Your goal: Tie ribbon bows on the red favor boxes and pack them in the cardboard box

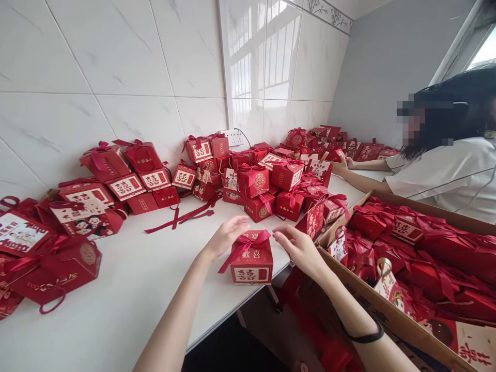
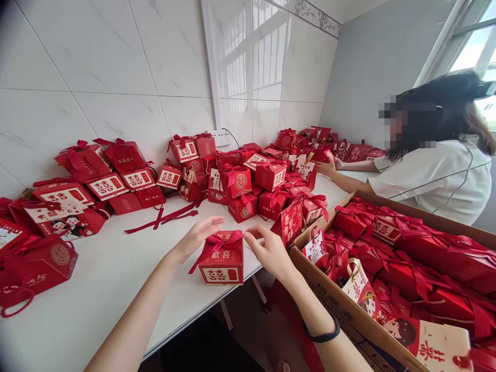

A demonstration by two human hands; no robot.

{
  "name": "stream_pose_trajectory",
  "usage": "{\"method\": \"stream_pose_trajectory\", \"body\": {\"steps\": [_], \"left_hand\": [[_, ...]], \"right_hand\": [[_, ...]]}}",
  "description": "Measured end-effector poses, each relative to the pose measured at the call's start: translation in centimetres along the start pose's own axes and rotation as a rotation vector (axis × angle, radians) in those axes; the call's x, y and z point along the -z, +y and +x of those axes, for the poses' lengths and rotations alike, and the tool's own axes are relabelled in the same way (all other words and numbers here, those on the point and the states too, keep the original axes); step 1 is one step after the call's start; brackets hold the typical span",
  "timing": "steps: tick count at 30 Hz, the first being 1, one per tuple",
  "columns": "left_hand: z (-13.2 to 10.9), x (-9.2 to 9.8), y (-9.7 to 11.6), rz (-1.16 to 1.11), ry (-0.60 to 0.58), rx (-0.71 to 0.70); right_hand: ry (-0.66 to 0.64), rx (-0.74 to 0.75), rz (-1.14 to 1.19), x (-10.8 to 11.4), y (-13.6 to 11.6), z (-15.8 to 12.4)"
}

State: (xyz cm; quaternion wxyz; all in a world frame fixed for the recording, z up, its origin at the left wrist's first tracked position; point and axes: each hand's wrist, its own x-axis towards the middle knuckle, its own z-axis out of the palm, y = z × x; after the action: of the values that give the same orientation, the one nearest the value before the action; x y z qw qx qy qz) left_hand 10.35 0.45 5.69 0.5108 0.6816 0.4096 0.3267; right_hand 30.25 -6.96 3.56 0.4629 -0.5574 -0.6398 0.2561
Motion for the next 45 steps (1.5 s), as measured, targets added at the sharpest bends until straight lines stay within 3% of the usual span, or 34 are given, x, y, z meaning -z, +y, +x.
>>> {"method": "stream_pose_trajectory", "body": {"steps": [2, 6, 15, 23, 27, 30, 31, 34, 35, 37, 40, 43, 45], "left_hand": [[-0.4, -0.4, 0.3, 0.040, -0.056, -0.062], [-0.8, -1.0, 0.2, 0.104, -0.121, -0.041], [-1.3, -1.9, -0.2, 0.165, -0.002, 0.004], [-1.2, -2.7, 0.0, 0.149, 0.019, 0.072], [-0.8, -3.1, -0.2, 0.153, 0.025, 0.058], [-0.7, -3.4, -0.1, 0.120, 0.010, 0.066], [-0.6, -3.5, -0.1, 0.109, -0.001, 0.071], [-0.7, -3.4, 0.1, 0.120, -0.008, 0.069], [-0.7, -3.4, 0.0, 0.133, -0.001, 0.058], [-0.7, -3.3, -0.1, 0.126, 0.011, 0.025], [-1.0, -3.4, -0.9, 0.012, 0.156, -0.027], [-1.8, -3.6, -1.8, -0.105, 0.417, 0.016], [-2.5, -3.8, -2.3, -0.109, 0.498, 0.064]], "right_hand": [[-0.045, 0.078, -0.042, -0.2, -0.7, -1.0], [0.031, 0.256, -0.201, -0.5, -1.2, -2.8], [0.178, 0.614, -0.621, -1.9, -1.2, -4.5], [0.108, 0.674, -0.691, -3.9, -2.8, -6.2], [-0.059, 0.655, -0.583, -3.1, -3.1, -7.3], [-0.252, 0.566, -0.277, -0.9, -2.5, -6.7], [-0.222, 0.475, -0.179, -0.1, -2.0, -6.0], [0.093, 0.127, -0.054, 1.1, -0.4, -2.9], [0.126, 0.059, -0.020, 1.1, 0.2, -1.8], [0.064, -0.008, 0.080, 0.3, 1.2, 0.0], [-0.032, -0.081, 0.240, -1.4, 2.0, 1.0], [-0.005, -0.170, 0.408, -2.6, 2.1, 0.4], [0.016, -0.205, 0.509, -3.0, 2.1, -0.1]]}}
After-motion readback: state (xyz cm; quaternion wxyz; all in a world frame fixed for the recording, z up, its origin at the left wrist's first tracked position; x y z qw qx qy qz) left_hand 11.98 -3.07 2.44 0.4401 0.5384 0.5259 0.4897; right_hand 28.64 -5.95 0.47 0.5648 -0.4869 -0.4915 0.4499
